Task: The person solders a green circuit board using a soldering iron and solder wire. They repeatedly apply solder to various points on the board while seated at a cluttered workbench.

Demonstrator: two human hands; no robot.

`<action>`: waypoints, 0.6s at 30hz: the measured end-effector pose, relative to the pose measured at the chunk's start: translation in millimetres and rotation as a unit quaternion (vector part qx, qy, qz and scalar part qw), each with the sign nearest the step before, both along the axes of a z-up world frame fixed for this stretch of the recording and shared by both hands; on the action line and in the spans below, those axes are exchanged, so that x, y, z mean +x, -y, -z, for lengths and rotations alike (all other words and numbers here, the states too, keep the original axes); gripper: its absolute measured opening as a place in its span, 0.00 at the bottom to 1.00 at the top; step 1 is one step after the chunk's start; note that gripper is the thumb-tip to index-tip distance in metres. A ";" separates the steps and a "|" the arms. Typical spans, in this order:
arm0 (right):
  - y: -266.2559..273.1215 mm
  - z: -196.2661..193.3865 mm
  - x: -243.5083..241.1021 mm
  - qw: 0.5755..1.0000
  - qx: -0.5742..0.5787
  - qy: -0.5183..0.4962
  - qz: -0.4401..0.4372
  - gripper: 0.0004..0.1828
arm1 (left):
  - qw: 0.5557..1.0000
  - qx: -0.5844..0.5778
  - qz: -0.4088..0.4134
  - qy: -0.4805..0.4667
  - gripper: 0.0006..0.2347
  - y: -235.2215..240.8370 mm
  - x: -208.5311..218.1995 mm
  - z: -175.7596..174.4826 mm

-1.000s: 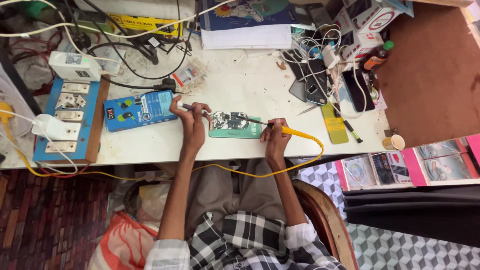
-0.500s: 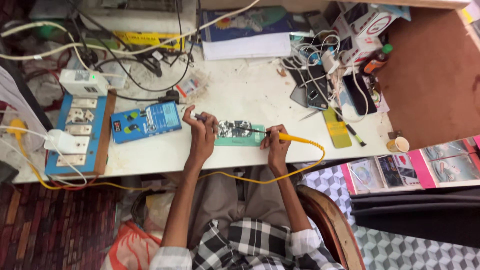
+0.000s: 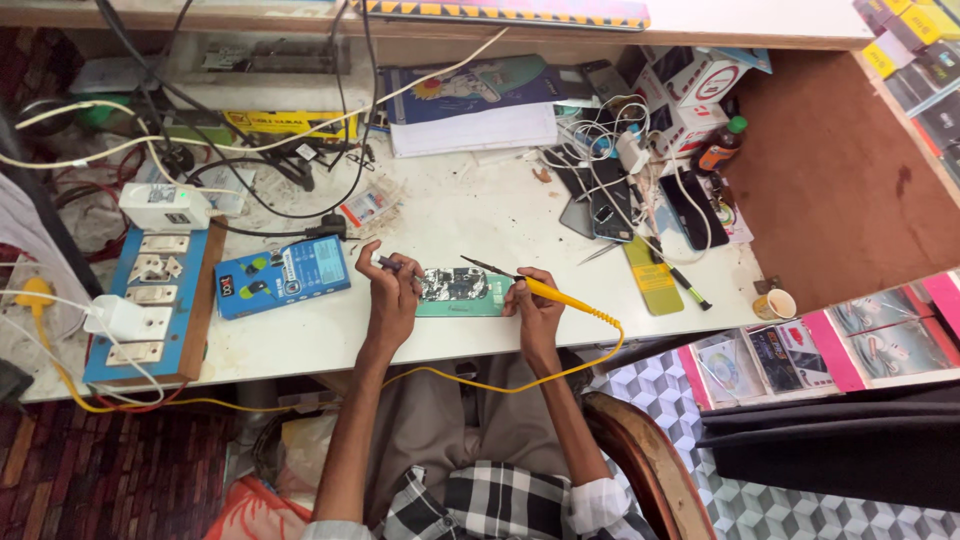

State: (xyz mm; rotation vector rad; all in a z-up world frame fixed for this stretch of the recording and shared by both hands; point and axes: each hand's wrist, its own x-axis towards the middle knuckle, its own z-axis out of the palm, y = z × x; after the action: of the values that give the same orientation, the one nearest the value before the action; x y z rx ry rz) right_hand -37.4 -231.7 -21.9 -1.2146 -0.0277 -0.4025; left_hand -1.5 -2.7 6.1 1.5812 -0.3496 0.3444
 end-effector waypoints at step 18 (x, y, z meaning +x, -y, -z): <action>4.4 8.9 2.2 0.999 0.022 0.036 -0.016 0.15 | 0.996 -0.062 0.037 -0.054 0.17 -1.9 11.5 -1.4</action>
State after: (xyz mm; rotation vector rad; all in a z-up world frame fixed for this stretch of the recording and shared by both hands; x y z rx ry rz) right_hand -35.2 -236.1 -30.8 -1.1549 -0.0985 -0.4166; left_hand 10.1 -0.8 7.5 1.4554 -0.2977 0.2174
